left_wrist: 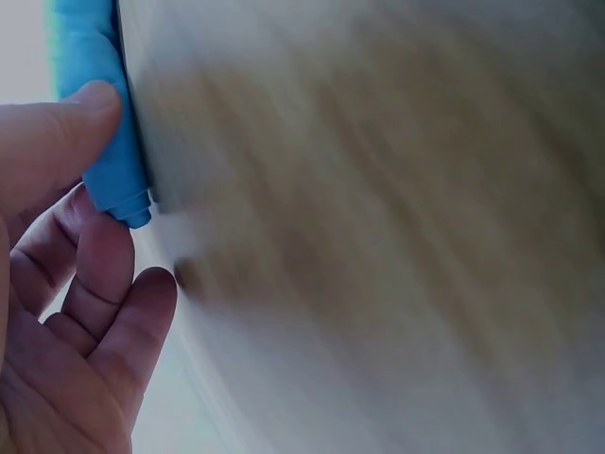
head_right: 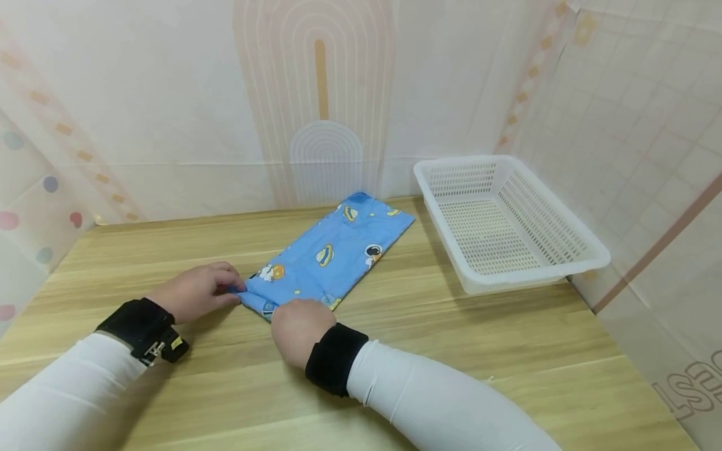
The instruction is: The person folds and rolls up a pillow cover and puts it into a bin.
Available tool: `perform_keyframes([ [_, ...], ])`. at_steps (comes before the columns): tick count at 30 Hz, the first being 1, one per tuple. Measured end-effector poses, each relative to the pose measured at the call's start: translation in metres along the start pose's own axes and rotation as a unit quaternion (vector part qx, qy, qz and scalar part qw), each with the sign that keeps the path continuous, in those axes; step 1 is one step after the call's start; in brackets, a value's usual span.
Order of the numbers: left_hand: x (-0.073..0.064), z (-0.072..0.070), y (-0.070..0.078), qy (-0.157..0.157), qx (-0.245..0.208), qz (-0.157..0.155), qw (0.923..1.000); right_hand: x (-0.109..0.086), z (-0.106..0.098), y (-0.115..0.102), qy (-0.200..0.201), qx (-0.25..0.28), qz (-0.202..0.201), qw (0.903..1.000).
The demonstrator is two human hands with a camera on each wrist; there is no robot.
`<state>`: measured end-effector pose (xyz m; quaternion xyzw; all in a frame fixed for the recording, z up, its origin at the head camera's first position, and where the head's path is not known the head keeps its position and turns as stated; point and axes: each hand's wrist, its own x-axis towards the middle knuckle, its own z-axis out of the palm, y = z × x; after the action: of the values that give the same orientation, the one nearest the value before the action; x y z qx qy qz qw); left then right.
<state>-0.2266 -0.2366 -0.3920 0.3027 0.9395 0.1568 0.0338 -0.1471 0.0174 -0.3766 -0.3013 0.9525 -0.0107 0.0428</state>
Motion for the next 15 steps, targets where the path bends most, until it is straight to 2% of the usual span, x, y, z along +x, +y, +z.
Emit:
perform_keyframes([
  [8, 0.0007, 0.002, 0.0, 0.002, 0.003, 0.007, 1.0, -0.0007, -0.0002, 0.0022, -0.004, 0.013, 0.003, 0.9999],
  [11, 0.001, 0.0026, -0.0009, 0.006, 0.006, 0.017, 0.9998, -0.0007, -0.0013, 0.0037, -0.013, 0.02, 0.007, 0.9997],
  [15, 0.002, 0.0015, -0.0001, -0.003, 0.009, 0.015, 0.9998, 0.0016, -0.0026, 0.0075, -0.037, 0.044, 0.019, 0.9982],
])
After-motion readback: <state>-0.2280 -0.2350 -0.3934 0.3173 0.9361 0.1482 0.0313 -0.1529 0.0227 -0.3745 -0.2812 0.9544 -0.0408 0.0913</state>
